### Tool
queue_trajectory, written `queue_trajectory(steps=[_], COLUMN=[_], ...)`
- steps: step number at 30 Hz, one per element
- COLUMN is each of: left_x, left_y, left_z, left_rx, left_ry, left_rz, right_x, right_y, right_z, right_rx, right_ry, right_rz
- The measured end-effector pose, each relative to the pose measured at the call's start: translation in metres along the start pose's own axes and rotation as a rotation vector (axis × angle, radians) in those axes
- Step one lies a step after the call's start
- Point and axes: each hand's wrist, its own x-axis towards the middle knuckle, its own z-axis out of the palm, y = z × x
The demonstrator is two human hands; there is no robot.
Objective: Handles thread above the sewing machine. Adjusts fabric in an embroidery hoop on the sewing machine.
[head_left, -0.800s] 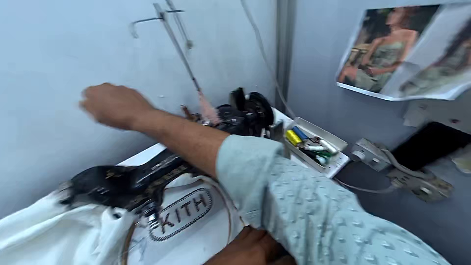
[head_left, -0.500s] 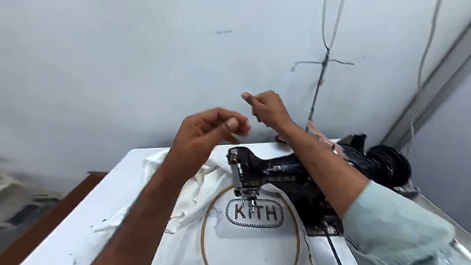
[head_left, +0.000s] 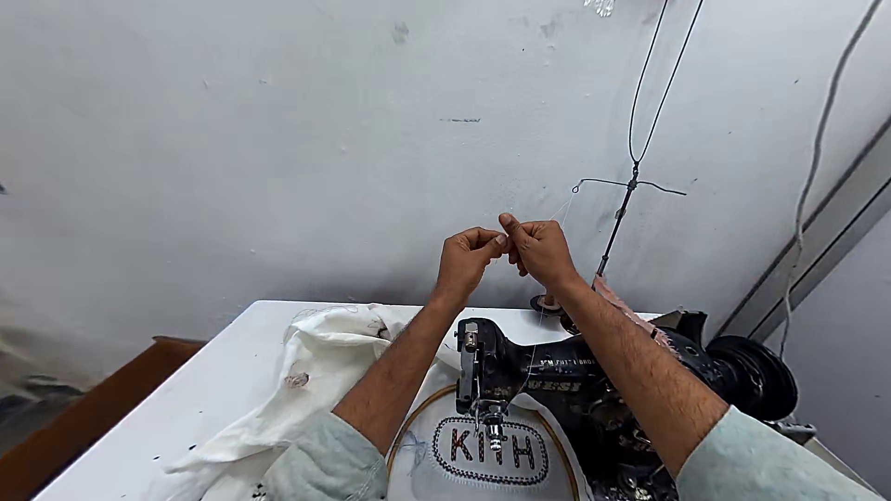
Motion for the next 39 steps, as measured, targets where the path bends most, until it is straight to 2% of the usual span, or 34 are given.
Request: queue_trajectory(steps=[3,7,11,14,17,20,23,26,28,29,32,33,34,36,38,39], left_x=[0.009,0.026,0.031,0.026,0.016,0.011,0.017,0.021,0.021,0.021,0.027,0.032,0.036,0.041,0.035,0.028], left_y=[-0.009,-0.016,-0.008,-0.004,-0.005,-0.008,-0.019,-0.024,-0.028,-0.03,-0.028,-0.025,-0.022,-0.012,0.003,0.008], left_z=[-0.004,-0.011,-0.011,-0.008,-0.001,0.008,0.009,0.004,0.001,0.001,-0.001,-0.006,-0.011,-0.019,-0.019,-0.018], left_rx=[0.236,0.268,0.082,-0.209,-0.344,-0.134,0.225,0.567,0.626,0.565,0.297,0.278,0.318,0.558,0.811,0.837], left_ry=[0.028,0.147,0.175,0.123,0.077,0.051,0.085,0.114,0.109,0.108,0.098,0.063,0.01,-0.074,-0.015,0.045], left_rz=[0.07,-0.053,-0.186,-0.283,-0.284,-0.122,0.212,0.529,0.628,0.602,0.275,0.208,0.215,0.451,0.783,0.877], right_x=[0.0,0.004,0.003,0.004,0.004,0.005,0.007,0.006,0.006,0.006,0.006,0.007,0.007,0.007,0.007,0.007], right_y=[-0.002,0.007,0.008,0.009,0.009,0.01,0.011,0.001,-0.001,0.0,0.007,0.011,0.013,0.015,0.013,0.013], right_z=[0.0,0.0,-0.001,-0.002,-0.001,-0.001,0.0,0.001,0.001,0.001,0.0,0.0,0.001,0.003,0.002,0.001], right_rx=[0.063,-0.087,-0.224,-0.221,-0.194,-0.141,0.029,0.375,0.481,0.487,0.262,0.121,-0.003,-0.137,-0.158,-0.147], right_ry=[0.005,0.041,0.064,0.093,0.118,0.1,0.061,0.038,0.061,0.07,0.026,-0.002,-0.028,-0.031,0.01,0.026], right_rz=[0.077,0.002,-0.063,-0.037,-0.027,-0.027,-0.003,0.202,0.269,0.268,0.125,0.047,-0.005,-0.048,-0.038,-0.028])
